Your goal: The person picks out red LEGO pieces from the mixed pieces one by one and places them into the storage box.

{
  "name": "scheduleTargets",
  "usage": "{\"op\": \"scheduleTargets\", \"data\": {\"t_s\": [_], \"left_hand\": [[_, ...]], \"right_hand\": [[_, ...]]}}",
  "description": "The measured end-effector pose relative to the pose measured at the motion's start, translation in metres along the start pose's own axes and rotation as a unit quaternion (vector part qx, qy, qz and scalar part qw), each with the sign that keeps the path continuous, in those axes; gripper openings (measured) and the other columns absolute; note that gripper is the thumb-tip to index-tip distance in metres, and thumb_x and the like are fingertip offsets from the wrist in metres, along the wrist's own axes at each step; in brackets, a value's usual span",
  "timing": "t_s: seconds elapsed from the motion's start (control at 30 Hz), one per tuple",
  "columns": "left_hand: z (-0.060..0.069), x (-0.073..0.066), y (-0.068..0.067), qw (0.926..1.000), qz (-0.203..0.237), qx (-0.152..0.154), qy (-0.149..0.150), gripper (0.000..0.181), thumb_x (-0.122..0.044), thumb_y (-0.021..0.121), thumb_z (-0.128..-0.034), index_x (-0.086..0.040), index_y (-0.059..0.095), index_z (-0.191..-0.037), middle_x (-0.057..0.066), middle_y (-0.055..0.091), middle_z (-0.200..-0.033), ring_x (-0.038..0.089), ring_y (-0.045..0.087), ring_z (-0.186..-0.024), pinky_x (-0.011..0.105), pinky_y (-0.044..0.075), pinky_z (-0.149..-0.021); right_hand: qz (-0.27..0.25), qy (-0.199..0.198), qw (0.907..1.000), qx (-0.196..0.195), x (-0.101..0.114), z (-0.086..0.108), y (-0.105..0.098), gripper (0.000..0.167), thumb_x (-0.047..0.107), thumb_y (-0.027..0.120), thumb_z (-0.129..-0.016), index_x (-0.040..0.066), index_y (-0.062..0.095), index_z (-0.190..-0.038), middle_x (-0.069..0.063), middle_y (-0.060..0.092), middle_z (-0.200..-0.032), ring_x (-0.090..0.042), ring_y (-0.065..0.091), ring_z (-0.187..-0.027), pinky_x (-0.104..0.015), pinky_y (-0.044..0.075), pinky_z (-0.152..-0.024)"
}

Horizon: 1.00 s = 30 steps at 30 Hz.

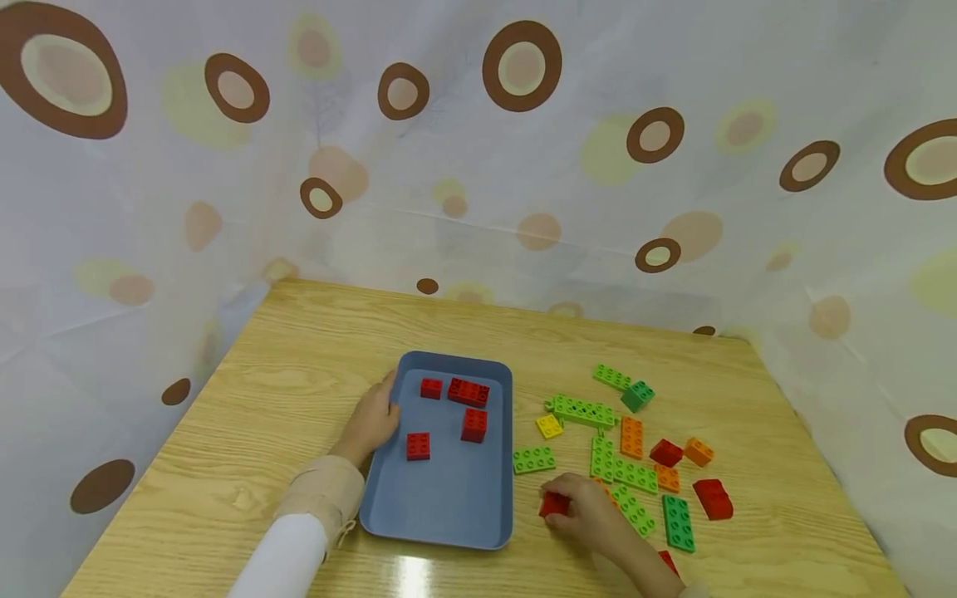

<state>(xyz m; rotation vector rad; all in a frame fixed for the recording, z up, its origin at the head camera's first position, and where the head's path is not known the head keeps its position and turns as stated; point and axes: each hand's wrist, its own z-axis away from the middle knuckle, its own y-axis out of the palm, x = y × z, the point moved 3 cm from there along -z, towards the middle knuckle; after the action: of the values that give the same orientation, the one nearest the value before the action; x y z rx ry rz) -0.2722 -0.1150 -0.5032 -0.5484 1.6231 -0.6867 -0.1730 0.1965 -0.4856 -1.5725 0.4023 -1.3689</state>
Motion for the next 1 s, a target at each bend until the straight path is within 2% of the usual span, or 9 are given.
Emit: {"op": "scheduleTargets", "data": {"t_s": [0.13, 0.37, 0.43, 0.57, 0.67, 0.87, 1.0], "left_hand": [[0.0, 0.002, -0.001, 1.0, 0.002, 0.002, -0.004, 0.059, 0.0, 0.045, -0.0853, 0.009, 0.028, -0.141, 0.031, 0.047, -0.132, 0.041, 0.045, -0.124, 0.05, 0.037, -0.105], [0.001, 0.005, -0.002, 0.9999, 0.003, 0.005, -0.014, 0.06, 0.0, 0.045, -0.0856, 0.008, 0.027, -0.142, 0.03, 0.046, -0.134, 0.04, 0.044, -0.125, 0.049, 0.037, -0.105], [0.001, 0.005, -0.002, 0.9999, 0.003, 0.004, -0.015, 0.059, 0.0, 0.045, -0.0858, 0.008, 0.027, -0.142, 0.031, 0.046, -0.134, 0.041, 0.044, -0.125, 0.049, 0.037, -0.105], [0.001, 0.005, -0.002, 0.9998, -0.001, 0.007, -0.017, 0.059, 0.0, 0.045, -0.0861, 0.008, 0.027, -0.142, 0.031, 0.046, -0.133, 0.041, 0.044, -0.125, 0.049, 0.037, -0.105], [0.002, 0.004, -0.002, 0.9999, 0.001, 0.006, -0.015, 0.059, 0.0, 0.045, -0.0861, 0.008, 0.027, -0.142, 0.031, 0.046, -0.133, 0.041, 0.044, -0.125, 0.049, 0.037, -0.105], [0.001, 0.004, 0.0, 1.0, 0.006, 0.001, -0.004, 0.059, 0.001, 0.045, -0.0848, 0.009, 0.029, -0.141, 0.031, 0.047, -0.132, 0.042, 0.045, -0.124, 0.049, 0.037, -0.105], [-0.001, 0.004, 0.0, 1.0, 0.007, -0.002, -0.003, 0.059, 0.001, 0.046, -0.0848, 0.008, 0.029, -0.141, 0.031, 0.047, -0.131, 0.041, 0.046, -0.123, 0.049, 0.038, -0.105]], "right_hand": [[-0.006, -0.013, 0.9998, -0.017, 0.007, -0.001, -0.008, 0.032, 0.007, 0.071, -0.077, -0.004, 0.066, -0.106, -0.014, 0.066, -0.101, -0.024, 0.062, -0.088, -0.025, 0.052, -0.069], [0.018, -0.072, 0.9943, -0.076, 0.031, -0.017, -0.032, 0.031, 0.002, 0.07, -0.077, -0.008, 0.065, -0.106, -0.017, 0.066, -0.102, -0.023, 0.063, -0.084, -0.03, 0.055, -0.069], [0.026, -0.092, 0.9906, -0.098, 0.039, -0.023, -0.037, 0.031, 0.001, 0.07, -0.076, -0.007, 0.065, -0.106, -0.017, 0.066, -0.102, -0.024, 0.064, -0.084, -0.03, 0.056, -0.069], [0.045, -0.104, 0.9859, -0.123, 0.06, -0.038, -0.046, 0.033, 0.004, 0.071, -0.076, -0.003, 0.066, -0.108, -0.014, 0.067, -0.105, -0.023, 0.064, -0.088, -0.033, 0.056, -0.071], [0.047, -0.116, 0.985, -0.119, 0.078, -0.05, -0.048, 0.034, 0.007, 0.071, -0.077, -0.001, 0.066, -0.11, -0.013, 0.066, -0.107, -0.023, 0.064, -0.09, -0.035, 0.056, -0.073], [0.054, -0.161, 0.9798, -0.105, 0.108, -0.074, -0.043, 0.036, 0.007, 0.072, -0.076, -0.002, 0.065, -0.11, -0.014, 0.066, -0.105, -0.025, 0.062, -0.093, -0.032, 0.056, -0.075], [0.045, -0.158, 0.9828, -0.084, 0.119, -0.086, -0.034, 0.036, 0.008, 0.072, -0.077, -0.001, 0.065, -0.112, -0.014, 0.065, -0.11, -0.027, 0.061, -0.1, -0.035, 0.055, -0.08]]}}
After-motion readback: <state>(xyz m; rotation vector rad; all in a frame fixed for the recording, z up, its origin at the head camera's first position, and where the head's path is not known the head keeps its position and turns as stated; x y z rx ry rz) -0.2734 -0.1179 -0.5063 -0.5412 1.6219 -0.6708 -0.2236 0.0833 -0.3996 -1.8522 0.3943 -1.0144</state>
